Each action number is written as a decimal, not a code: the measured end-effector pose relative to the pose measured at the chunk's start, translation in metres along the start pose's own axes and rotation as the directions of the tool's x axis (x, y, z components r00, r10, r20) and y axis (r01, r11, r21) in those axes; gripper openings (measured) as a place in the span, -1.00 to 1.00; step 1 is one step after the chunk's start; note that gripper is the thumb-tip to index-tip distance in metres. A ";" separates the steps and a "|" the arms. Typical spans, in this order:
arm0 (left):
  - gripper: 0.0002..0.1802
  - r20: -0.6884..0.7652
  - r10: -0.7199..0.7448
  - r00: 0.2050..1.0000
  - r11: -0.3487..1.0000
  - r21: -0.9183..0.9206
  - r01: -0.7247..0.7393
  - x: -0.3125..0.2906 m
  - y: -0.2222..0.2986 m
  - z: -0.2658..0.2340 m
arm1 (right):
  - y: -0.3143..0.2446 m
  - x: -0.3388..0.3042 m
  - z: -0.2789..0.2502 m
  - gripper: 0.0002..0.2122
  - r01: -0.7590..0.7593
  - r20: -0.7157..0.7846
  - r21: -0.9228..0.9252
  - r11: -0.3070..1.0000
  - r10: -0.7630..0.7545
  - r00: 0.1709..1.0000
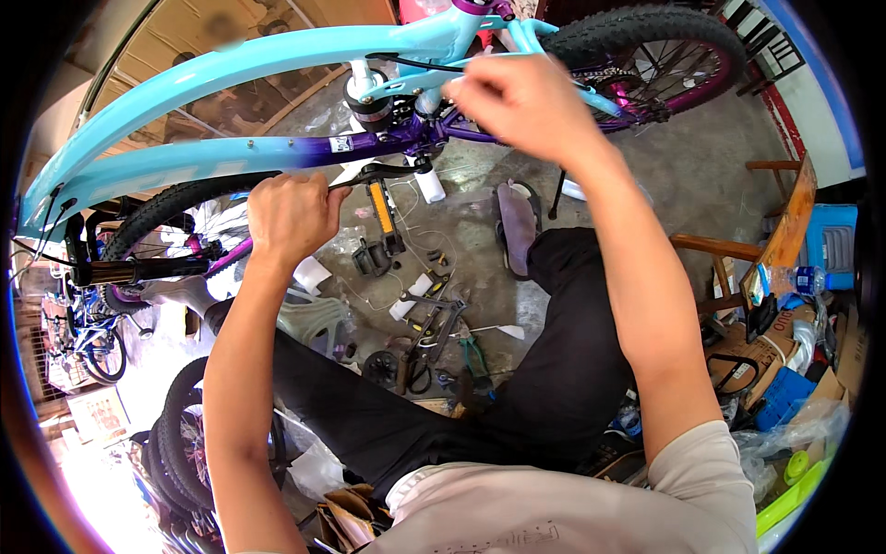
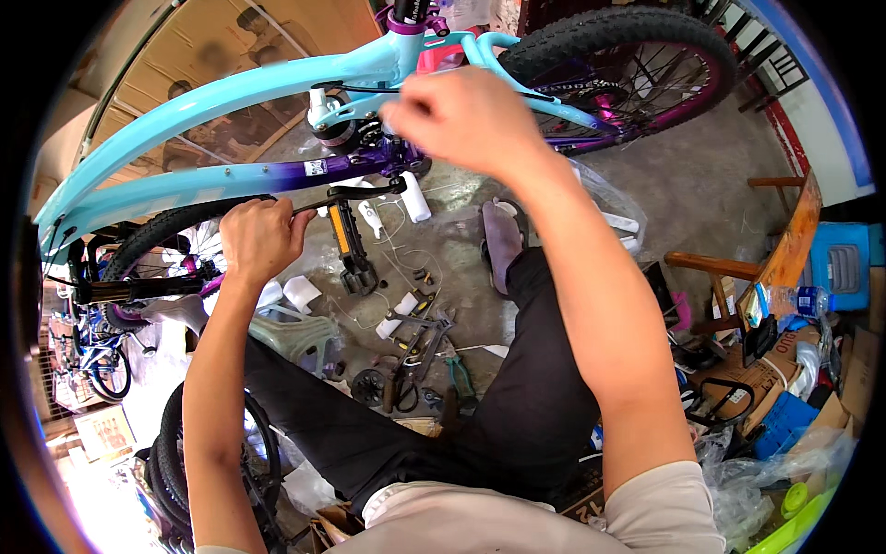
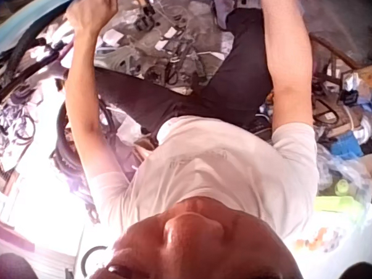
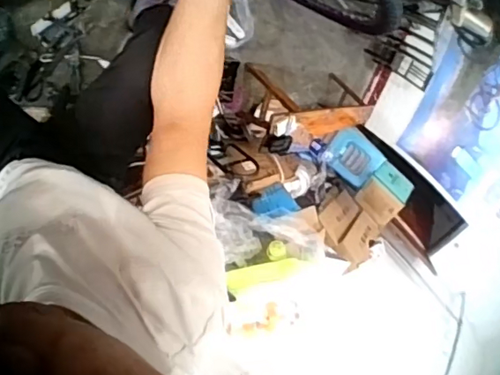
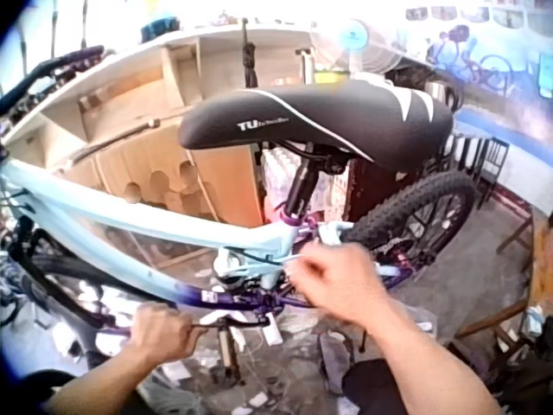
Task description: The person unpacks a pair of bicycle pedals from a plastic bag and installs them onto the crank arms of a bicycle. They use a hex wrench to tighten the bolts securing the pedals to the crank arms.
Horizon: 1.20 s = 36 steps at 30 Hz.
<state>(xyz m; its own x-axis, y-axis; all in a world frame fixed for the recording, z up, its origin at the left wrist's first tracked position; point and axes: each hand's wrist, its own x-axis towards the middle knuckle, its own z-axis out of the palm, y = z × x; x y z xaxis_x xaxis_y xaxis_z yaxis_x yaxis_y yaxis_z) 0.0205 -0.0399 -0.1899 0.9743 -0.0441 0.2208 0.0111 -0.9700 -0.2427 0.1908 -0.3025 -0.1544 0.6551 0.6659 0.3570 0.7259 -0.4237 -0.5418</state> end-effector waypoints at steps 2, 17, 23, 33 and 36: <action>-0.58 -0.004 -0.012 1.000 1.000 0.004 0.012 0.000 0.001 -0.001 | 0.017 0.000 -0.014 -0.71 -0.006 -0.372 -0.027 1.000 -0.005 0.928; -0.63 -0.079 -0.024 0.997 1.000 -0.013 0.023 0.000 0.008 -0.001 | 0.072 0.065 -0.012 -0.72 -0.160 -0.422 0.176 0.971 0.221 0.879; -0.63 -0.075 -0.015 0.997 1.000 -0.006 0.014 0.000 0.008 0.000 | 0.082 0.064 -0.003 -0.70 -0.202 -0.486 -0.042 0.979 0.156 0.860; -0.65 -0.057 -0.053 0.997 0.998 -0.027 0.052 -0.003 0.008 0.003 | 0.094 0.028 -0.012 -0.65 0.027 -0.090 0.209 0.978 -0.008 0.996; -0.66 -0.067 -0.053 0.996 0.998 -0.027 0.051 -0.002 0.008 0.002 | 0.097 0.024 -0.025 -0.72 0.263 0.026 0.104 0.959 -0.267 0.963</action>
<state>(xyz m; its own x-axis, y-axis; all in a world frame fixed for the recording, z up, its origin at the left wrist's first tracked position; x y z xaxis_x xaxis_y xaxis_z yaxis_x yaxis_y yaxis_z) 0.0188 -0.0468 -0.1941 0.9551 -0.0085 0.2961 0.0550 -0.9771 -0.2054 0.2818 -0.3432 -0.1794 0.4313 0.7709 0.4687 0.8471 -0.1673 -0.5043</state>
